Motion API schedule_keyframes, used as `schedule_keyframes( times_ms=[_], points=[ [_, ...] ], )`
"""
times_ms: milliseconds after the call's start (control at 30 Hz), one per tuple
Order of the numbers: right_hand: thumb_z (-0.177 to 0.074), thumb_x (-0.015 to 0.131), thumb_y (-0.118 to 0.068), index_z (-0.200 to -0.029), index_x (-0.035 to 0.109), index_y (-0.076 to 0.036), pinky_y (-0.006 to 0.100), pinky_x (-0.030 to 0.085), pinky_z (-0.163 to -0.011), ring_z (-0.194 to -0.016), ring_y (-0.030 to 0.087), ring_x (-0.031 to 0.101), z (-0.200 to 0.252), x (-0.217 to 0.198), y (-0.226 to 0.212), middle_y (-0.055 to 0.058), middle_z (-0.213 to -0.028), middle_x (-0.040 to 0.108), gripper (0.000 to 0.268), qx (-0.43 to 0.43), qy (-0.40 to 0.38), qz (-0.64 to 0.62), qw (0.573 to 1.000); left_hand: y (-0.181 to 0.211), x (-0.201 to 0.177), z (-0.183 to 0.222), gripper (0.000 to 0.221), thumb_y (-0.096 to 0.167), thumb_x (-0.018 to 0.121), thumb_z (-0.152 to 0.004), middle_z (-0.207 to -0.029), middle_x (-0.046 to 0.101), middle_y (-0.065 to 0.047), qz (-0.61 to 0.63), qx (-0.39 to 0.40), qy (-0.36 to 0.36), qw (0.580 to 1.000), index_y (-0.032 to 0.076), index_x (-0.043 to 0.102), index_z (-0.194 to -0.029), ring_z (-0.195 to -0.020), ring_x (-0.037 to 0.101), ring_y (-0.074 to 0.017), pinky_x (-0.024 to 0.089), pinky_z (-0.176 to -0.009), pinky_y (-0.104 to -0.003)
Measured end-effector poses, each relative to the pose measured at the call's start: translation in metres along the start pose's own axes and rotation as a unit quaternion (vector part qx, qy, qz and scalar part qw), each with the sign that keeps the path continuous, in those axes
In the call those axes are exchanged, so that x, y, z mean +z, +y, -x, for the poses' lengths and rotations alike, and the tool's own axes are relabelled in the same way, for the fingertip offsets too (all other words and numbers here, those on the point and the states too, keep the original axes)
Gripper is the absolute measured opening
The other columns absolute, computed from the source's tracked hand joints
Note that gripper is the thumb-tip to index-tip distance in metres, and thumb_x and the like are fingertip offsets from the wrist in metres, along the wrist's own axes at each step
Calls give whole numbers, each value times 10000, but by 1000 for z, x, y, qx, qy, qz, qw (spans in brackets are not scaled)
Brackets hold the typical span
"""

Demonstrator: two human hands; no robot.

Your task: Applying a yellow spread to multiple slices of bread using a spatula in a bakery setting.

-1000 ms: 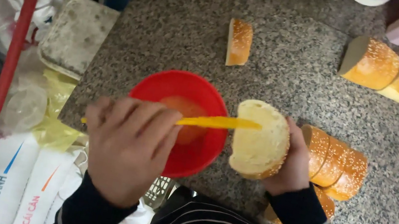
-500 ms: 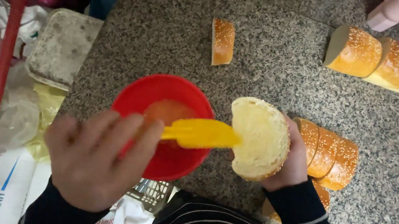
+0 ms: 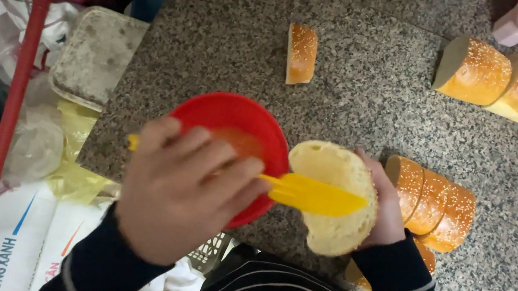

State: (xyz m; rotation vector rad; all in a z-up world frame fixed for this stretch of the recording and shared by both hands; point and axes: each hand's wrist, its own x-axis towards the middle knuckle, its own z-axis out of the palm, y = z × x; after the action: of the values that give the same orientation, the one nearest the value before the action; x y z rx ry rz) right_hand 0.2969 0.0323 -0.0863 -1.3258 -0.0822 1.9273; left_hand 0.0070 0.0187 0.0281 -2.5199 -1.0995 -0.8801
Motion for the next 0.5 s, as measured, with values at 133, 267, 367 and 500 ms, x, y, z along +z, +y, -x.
schedule_keyframes(
  times_ms=[133, 267, 367, 500],
  points=[
    [-991, 582, -629, -1409, 717, -179, 618, 597, -817, -993, 452, 717, 1, 1, 5, 222, -1238, 749, 629, 0, 2, 5, 1000, -15, 6, -5, 228, 357, 810, -1187, -819, 577, 38, -93, 18, 6, 995, 193, 764, -1036, -783, 517, -194, 382, -902, -401],
    [-994, 629, -585, -1343, 733, -162, 582, 609, -802, -939, 428, 728, 2, -3, 3, 202, -1168, 760, 559, -11, 13, 8, 1000, -7, 11, -6, 231, 352, 884, -1131, -894, 674, 36, -29, -14, 17, 999, 199, 786, -989, -808, 578, -174, 368, -975, -414],
    [-996, 661, -557, -1299, 743, -150, 559, 618, -792, -904, 412, 735, 3, -6, 4, 189, -1122, 768, 514, -17, 19, 12, 1000, 3, 23, -3, 221, 402, 743, -1136, -903, 699, 46, 46, -37, -10, 998, 235, 766, -994, -790, 581, -153, 372, -956, -429],
    [-999, 708, -513, -1233, 759, -133, 524, 630, -777, -850, 388, 746, 1, -6, 9, 169, -1053, 779, 449, -20, 24, 18, 999, -7, 14, -6, 210, 300, 910, -1097, -860, 657, 11, -48, -74, 17, 996, 157, 807, -984, -815, 576, -226, 334, -879, -428]
  ],
)
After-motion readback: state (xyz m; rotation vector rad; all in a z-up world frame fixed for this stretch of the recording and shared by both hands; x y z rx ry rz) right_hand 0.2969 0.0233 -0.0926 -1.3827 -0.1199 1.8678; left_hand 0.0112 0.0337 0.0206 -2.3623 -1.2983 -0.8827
